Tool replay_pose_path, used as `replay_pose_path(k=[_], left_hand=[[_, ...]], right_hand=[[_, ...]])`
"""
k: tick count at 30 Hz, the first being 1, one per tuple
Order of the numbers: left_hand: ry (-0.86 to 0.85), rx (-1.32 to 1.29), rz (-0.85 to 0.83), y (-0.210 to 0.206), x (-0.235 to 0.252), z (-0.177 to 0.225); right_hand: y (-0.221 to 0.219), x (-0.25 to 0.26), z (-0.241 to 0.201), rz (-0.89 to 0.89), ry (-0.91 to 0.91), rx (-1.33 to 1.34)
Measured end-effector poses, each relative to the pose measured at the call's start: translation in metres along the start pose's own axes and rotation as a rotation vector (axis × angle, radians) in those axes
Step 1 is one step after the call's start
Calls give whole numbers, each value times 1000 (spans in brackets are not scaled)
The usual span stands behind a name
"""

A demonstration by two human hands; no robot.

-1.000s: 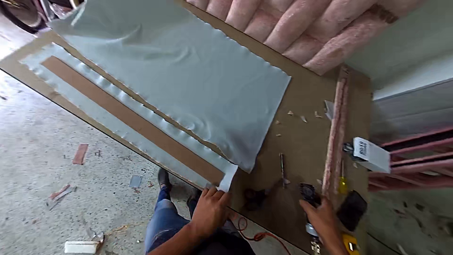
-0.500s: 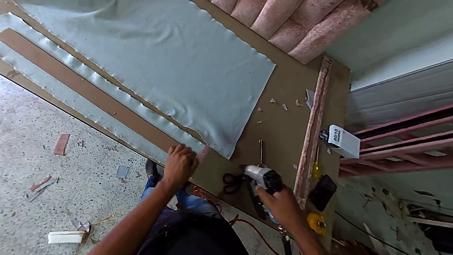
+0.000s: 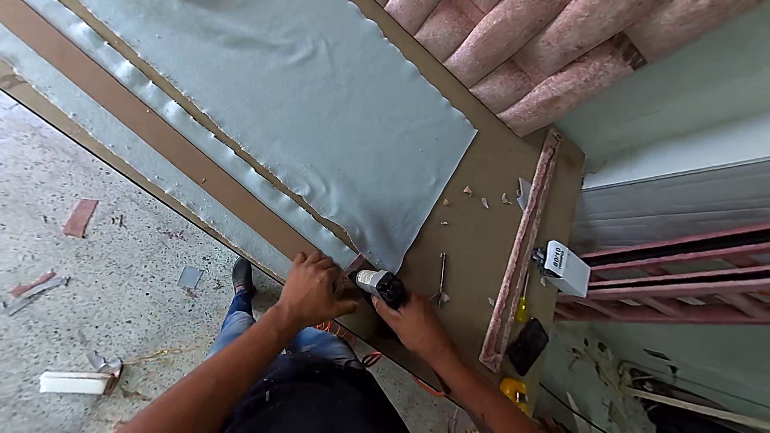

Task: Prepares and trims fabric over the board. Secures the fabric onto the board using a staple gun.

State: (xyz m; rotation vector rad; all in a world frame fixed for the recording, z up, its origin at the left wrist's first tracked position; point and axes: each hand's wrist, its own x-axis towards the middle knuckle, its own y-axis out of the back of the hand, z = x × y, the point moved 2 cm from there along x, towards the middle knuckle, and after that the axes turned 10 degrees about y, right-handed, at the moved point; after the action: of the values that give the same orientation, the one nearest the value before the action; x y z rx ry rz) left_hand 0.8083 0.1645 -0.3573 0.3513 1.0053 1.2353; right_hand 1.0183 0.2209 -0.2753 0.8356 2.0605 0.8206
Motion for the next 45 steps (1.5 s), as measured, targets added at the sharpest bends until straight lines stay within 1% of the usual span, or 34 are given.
replay_pose_path(k=[2, 5, 7, 13, 17, 20, 26, 29, 31, 33, 34, 36, 38, 39, 41, 42, 43, 45], left_hand=[[-18, 3, 35, -11, 4, 1], [-171, -29, 131, -24, 18, -14], [-214, -53, 137, -26, 19, -22], [-199, -28, 127, -26, 20, -20], [-204, -1, 160, -28, 20, -20], [-216, -1, 192, -30, 19, -19], [-198, 13, 147, -30, 20, -19], [-181, 10, 103, -24, 20, -17], [-168, -107, 103, -15, 18, -19], [-99, -408, 188, 6, 9, -31], [-42, -552, 246, 22, 0, -43], [73, -677, 402, 52, -27, -82], [202, -685, 568, 80, -55, -138], [273, -665, 647, 98, -66, -172], [402, -592, 764, 151, -79, -246], [457, -557, 804, 185, -80, -283], [504, -517, 834, 221, -78, -320], [553, -443, 908, 296, -63, -394]], right_hand=[[1, -3, -1, 16, -14, 0], [5, -8, 2, 24, 14, 10], [3, -9, 2, 5, 38, 14], [-6, 3, -5, -62, 55, -77], [-7, 8, -10, -131, 68, -90], [-7, 6, -10, -140, 83, -78], [-18, -9, -15, -117, 141, -63], [-24, -16, -17, -108, 158, -55], [-25, -20, -17, -78, 154, -53], [-18, -24, -15, -45, 128, -32], [-12, -26, -14, -17, 111, -3], [5, -34, -16, 26, 55, 33], [21, -37, -22, 46, 11, 16], [25, -32, -30, 49, 19, 11], [26, -8, -65, 12, 68, 20], [26, 11, -95, -41, 79, 18], [29, 32, -140, -116, 58, 16], [41, 75, -267, -300, -70, 3]])
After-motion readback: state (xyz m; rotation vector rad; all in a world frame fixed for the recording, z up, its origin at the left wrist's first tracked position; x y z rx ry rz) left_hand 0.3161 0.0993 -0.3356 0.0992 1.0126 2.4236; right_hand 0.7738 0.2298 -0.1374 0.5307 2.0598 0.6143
